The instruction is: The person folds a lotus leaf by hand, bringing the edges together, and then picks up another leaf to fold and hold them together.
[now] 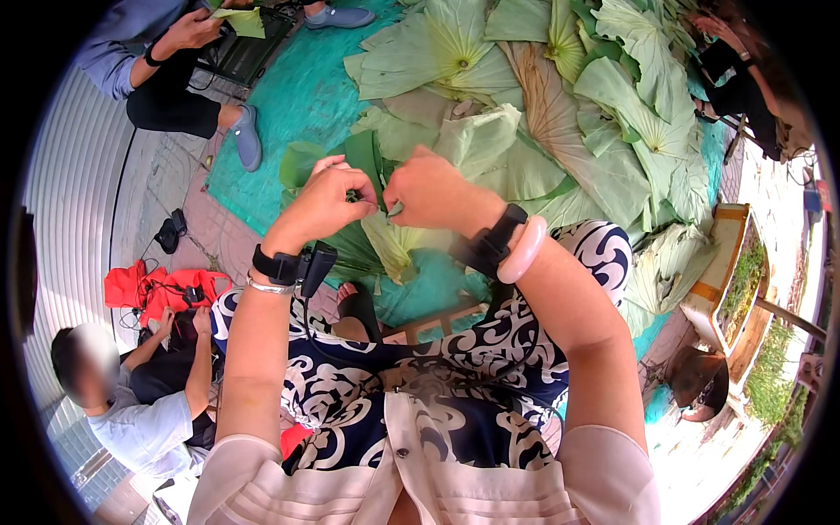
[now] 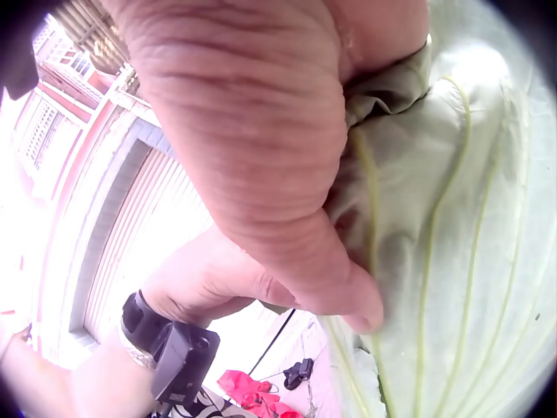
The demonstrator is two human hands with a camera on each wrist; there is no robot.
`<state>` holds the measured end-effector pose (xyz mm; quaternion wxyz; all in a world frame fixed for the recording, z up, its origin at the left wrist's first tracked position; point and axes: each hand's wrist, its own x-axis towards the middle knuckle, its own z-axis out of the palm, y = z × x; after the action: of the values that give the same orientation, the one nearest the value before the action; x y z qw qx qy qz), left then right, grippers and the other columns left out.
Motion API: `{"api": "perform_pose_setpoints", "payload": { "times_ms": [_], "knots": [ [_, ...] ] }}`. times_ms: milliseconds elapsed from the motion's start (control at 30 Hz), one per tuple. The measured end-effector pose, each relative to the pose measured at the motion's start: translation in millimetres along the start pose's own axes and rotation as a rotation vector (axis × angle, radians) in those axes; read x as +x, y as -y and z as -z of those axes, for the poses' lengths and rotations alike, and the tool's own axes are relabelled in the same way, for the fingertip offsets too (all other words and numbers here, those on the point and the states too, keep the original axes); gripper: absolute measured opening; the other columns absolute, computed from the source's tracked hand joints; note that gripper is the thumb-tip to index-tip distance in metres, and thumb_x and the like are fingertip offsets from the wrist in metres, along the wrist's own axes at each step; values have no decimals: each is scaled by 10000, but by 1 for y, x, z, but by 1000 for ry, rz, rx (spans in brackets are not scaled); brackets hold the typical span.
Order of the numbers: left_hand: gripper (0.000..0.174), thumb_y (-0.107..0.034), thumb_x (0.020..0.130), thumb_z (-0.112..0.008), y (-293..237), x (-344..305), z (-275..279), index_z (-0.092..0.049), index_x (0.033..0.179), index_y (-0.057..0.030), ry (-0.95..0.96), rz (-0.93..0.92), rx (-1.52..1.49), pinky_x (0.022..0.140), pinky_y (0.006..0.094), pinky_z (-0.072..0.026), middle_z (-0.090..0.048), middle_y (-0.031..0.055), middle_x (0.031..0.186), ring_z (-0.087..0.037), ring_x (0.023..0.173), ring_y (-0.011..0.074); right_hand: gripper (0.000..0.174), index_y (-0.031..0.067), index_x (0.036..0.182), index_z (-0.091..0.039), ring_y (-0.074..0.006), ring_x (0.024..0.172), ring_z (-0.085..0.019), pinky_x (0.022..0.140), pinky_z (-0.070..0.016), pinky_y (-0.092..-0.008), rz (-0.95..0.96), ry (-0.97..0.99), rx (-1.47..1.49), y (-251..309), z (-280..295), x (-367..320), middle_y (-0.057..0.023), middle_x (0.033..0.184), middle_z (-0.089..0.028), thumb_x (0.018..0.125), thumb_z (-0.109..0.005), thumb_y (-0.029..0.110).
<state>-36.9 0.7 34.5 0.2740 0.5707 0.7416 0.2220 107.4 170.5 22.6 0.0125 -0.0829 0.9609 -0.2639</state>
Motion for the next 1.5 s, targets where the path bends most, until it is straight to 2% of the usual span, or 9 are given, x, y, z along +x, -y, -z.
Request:
{"api": "perform_pose_setpoints", "payload": {
  "times_ms": [433, 667, 900, 967, 1100, 1133, 1233, 1333, 1500],
  "knots": [
    [117, -188, 795, -729, 1, -4, 19, -700, 811, -76, -46, 141, -35, 1165, 444, -278, -670, 27, 778, -625, 875, 218, 126, 163, 797, -742, -282, 801, -583, 873, -446, -352, -169, -67, -7, -10, 7, -8, -22, 751, -702, 735, -792, 261],
    [186, -198, 809, -751, 17, -9, 34, -716, 866, -24, -294, 187, -8, 669, 339, -455, -658, 58, 747, -580, 714, 172, 140, 125, 807, -724, -279, 752, -606, 878, -437, -357, -224, -167, -81, -35, 20, -15, -37, 780, -695, 760, -791, 238],
    [187, -186, 830, -756, 41, -14, 39, -712, 876, -10, -572, 398, -150, 628, 302, -437, -620, 31, 718, -534, 664, 119, 124, 80, 858, -748, -357, 688, -630, 622, -506, -423, -355, -505, 15, -39, 52, -22, -127, 805, -703, 785, -764, 179],
    [188, -196, 826, -758, 43, -16, 41, -721, 876, -19, -590, 489, -94, 642, 306, -457, -650, 51, 735, -578, 679, 137, 133, 121, 885, -773, -360, 723, -647, 657, -518, -437, -441, -596, 68, -39, 62, -22, -125, 819, -713, 774, -740, 188],
    [240, -251, 808, -760, 46, -15, 39, -732, 948, -59, -565, 581, 77, 836, 391, -488, -726, 111, 892, -678, 854, 250, 141, 53, 893, -762, -124, 586, -550, 572, -446, -300, -582, -662, 460, -35, 77, -23, -24, 661, -629, 854, -762, 189],
    [360, -277, 812, -760, 47, -13, 35, -706, 1098, -67, -515, 537, 173, 1003, 399, -439, -696, 124, 1176, -625, 1144, 249, 160, 46, 893, -758, -100, 622, -535, 588, -436, -281, -585, -634, 564, -30, 81, -24, -2, 684, -616, 862, -769, 202],
    [464, -247, 798, -787, 37, -2, 22, -666, 1210, -71, -583, 283, 44, 1121, 427, -371, -586, 104, 1393, -487, 1354, 243, 205, 32, 905, -748, -52, 719, -516, 647, -421, -238, -565, -561, 849, -19, 92, -26, 46, 766, -606, 879, -785, 232],
    [500, -184, 780, -812, 13, 5, 27, -660, 1246, -85, -527, 56, -466, 1176, 435, -321, -526, 83, 1464, -402, 1433, 245, 219, 30, 928, -739, -55, 786, -538, 720, -425, -225, -508, -541, 1070, -21, 89, -28, 50, 851, -638, 878, -791, 236],
    [317, -133, 792, -811, 25, 8, 36, -650, 1058, -67, -543, -36, -441, 1128, 400, -368, -627, 57, 1306, -500, 1332, 244, 230, 22, 933, -726, -66, 796, -548, 744, -430, -217, -504, -619, 1303, -20, 86, -27, 19, 897, -659, 884, -789, 238]
  ]
}}
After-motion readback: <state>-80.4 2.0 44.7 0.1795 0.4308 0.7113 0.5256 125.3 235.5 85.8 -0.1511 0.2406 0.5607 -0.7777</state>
